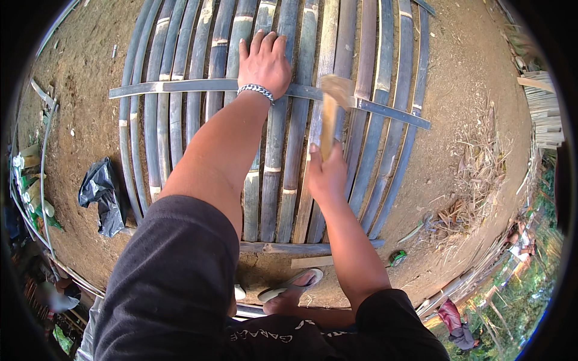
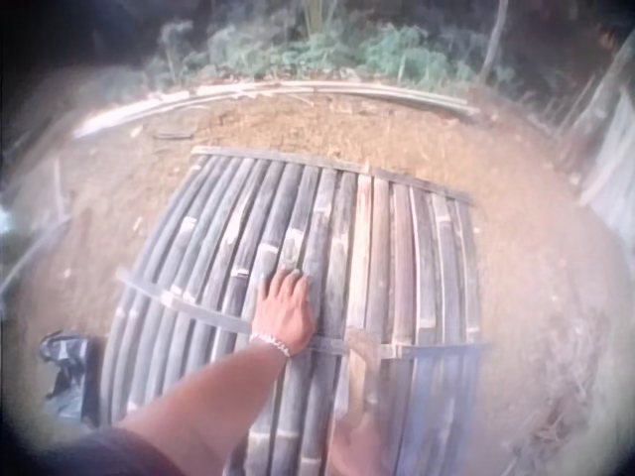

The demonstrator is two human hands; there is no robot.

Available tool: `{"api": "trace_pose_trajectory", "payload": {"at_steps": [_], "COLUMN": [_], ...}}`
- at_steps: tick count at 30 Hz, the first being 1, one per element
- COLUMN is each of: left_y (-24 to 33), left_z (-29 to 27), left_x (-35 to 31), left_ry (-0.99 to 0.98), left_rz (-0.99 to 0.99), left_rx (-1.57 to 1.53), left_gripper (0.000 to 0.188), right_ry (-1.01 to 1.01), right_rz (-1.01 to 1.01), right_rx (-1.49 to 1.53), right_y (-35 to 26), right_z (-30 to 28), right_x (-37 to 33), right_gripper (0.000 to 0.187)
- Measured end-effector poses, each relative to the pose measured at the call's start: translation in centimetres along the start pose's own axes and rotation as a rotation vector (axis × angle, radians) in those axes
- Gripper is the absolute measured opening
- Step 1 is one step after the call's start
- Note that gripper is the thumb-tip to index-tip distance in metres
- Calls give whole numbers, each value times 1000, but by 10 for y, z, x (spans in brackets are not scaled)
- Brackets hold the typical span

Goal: The person constructs a bamboo structure by placing nails from a black bag onto a metal strip and hammering them into bamboo slats.

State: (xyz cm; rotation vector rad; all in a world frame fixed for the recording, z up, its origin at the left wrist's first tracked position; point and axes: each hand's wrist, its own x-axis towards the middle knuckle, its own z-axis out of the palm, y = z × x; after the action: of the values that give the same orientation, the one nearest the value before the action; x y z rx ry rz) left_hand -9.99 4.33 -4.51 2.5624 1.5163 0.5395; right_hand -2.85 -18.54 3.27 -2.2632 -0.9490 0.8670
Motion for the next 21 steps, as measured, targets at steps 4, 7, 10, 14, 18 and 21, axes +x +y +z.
{"api": "trace_pose_trajectory", "payload": {"at_steps": [4, 7, 10, 14, 18, 21], "left_y": [0, 1, -3, -1, 2, -1], "left_z": [-4, 1, 2, -3, -1, 2], "left_x": [2, 3, 1, 4, 4, 1], "left_ry": [-11, 1, 11, 18, 15, 30], "left_rz": [-3, -7, -3, 1, -5, -6], "left_rx": [-10, -10, -1, -19, -21, -30], "left_gripper": [45, 44, 44, 44, 42, 41], "right_ry": [39, -162, -146, 104, -140, -103], "right_rz": [-94, 135, 134, -84, 180, 167], "right_rx": [177, -246, -112, 159, -166, -75], "right_y": [5, 4, -13, -5, 4, -4], "right_z": [5, 13, 3, 1, 3, -10], "right_x": [-8, 8, 3, -12, 9, 2], "right_gripper": [36, 32, 34, 35, 35, 37]}}
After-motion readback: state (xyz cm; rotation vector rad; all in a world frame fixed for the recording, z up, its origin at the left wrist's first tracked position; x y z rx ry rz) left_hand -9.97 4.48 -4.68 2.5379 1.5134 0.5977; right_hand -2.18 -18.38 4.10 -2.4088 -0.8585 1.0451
